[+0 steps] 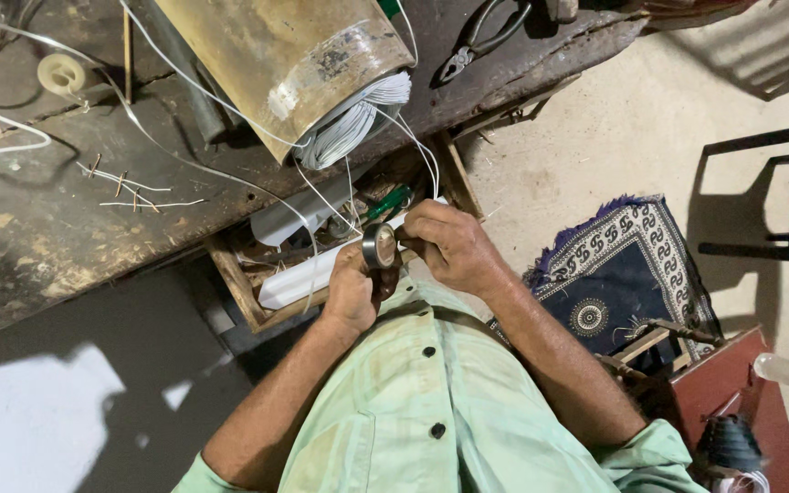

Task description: The person pulls white wires from a cylindrical container, twists them together, and uses pliers to cut and shape the wires. They then open a drawer, retrieve a roll of black tape, and wrap the tape around the twisted wire ends.

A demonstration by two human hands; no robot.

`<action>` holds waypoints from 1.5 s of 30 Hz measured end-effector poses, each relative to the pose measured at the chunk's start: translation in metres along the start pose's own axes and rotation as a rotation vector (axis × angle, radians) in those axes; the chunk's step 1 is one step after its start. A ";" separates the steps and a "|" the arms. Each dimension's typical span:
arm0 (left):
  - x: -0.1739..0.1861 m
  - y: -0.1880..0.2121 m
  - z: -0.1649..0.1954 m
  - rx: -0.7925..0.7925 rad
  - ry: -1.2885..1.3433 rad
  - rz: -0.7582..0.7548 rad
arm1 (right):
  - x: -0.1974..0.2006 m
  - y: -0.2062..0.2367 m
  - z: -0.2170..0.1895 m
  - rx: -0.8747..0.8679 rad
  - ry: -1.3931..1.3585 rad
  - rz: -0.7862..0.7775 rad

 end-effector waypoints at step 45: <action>-0.039 0.002 0.075 -0.200 -0.208 -0.163 | 0.003 -0.010 -0.016 0.007 0.235 0.102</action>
Point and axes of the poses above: each hand's wrist, its own y-axis away from the middle knuckle, its own x-axis out of the back of the hand, z = x × y, the point moved 10 cm from there along -y, towards the middle knuckle, and after that the axes turned 7 degrees about z, right-handed, at the moved point
